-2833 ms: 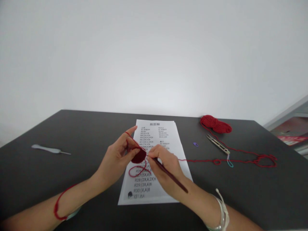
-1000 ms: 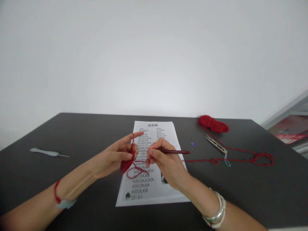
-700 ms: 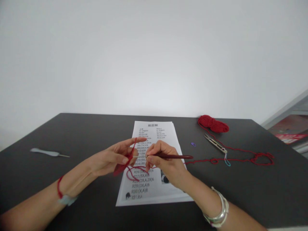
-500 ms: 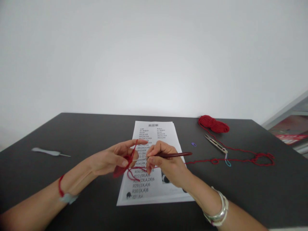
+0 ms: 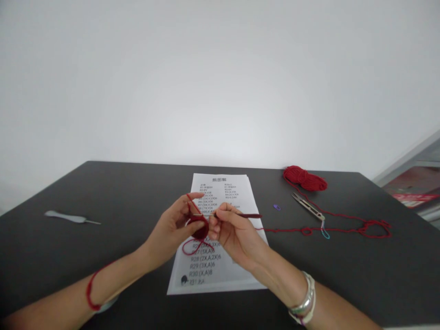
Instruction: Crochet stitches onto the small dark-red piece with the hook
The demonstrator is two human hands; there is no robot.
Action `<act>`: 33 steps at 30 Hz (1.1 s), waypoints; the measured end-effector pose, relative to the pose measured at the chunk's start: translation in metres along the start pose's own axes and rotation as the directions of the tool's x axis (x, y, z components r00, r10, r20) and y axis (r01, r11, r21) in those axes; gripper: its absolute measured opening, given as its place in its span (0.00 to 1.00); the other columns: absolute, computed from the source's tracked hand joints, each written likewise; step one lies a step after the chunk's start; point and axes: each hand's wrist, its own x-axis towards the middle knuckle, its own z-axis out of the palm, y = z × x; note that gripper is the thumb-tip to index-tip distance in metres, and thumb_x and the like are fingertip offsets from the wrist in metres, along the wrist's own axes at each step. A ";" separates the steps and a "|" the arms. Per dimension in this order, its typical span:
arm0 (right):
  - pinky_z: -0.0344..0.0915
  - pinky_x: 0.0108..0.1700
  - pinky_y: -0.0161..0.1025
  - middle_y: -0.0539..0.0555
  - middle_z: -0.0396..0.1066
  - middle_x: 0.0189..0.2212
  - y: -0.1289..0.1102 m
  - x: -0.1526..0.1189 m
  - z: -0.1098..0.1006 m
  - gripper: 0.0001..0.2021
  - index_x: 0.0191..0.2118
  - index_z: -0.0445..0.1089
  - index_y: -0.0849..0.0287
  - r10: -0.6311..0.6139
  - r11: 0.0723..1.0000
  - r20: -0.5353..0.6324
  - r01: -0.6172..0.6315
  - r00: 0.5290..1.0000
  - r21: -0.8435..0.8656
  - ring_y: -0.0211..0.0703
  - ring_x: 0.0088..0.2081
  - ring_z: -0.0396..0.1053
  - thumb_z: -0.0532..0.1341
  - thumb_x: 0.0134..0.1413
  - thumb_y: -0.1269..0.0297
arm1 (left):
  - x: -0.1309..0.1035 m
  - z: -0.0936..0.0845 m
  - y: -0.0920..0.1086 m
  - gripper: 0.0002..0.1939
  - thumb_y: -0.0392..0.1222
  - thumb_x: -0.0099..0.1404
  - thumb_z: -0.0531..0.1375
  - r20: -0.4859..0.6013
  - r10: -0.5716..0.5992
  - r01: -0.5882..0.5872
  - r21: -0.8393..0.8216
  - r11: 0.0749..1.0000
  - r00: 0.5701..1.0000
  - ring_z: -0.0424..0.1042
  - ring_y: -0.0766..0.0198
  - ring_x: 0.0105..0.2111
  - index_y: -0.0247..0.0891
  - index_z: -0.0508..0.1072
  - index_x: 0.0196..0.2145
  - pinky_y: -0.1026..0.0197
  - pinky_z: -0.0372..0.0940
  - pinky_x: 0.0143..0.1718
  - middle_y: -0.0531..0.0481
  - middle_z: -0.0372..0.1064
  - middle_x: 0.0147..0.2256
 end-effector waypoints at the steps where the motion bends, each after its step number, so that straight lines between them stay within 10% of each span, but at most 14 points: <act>1: 0.63 0.26 0.29 0.48 0.68 0.21 0.002 0.001 0.001 0.07 0.25 0.67 0.60 -0.015 1.000 -0.020 0.015 1.000 -0.003 0.31 0.23 0.62 0.66 0.47 0.70 | -0.001 0.002 -0.001 0.22 0.30 0.55 0.62 -0.048 0.009 -0.008 0.025 1.000 0.999 0.65 0.66 0.28 0.39 0.67 0.47 0.60 0.60 0.37 0.58 0.64 0.25; 13: 0.56 0.28 0.34 0.46 0.64 0.24 0.015 -0.001 -0.008 0.04 0.30 0.70 0.56 -0.335 0.756 0.145 0.358 0.931 -0.547 0.35 0.26 0.59 0.64 0.52 0.64 | -0.005 0.010 0.003 0.36 0.32 0.51 0.66 -0.030 -0.226 0.208 -0.291 0.934 0.974 0.68 0.66 0.30 0.41 0.58 0.55 0.60 0.61 0.35 0.57 0.66 0.28; 33: 0.59 0.32 0.33 0.47 0.69 0.27 0.002 -0.003 -0.002 0.09 0.25 0.68 0.58 -0.225 0.934 0.048 0.229 0.973 -0.273 0.36 0.30 0.65 0.69 0.39 0.73 | 0.000 -0.004 0.001 0.33 0.29 0.49 0.68 0.159 -0.275 0.317 -0.440 0.840 0.948 0.68 0.70 0.26 0.39 0.67 0.53 0.65 0.61 0.32 0.54 0.71 0.26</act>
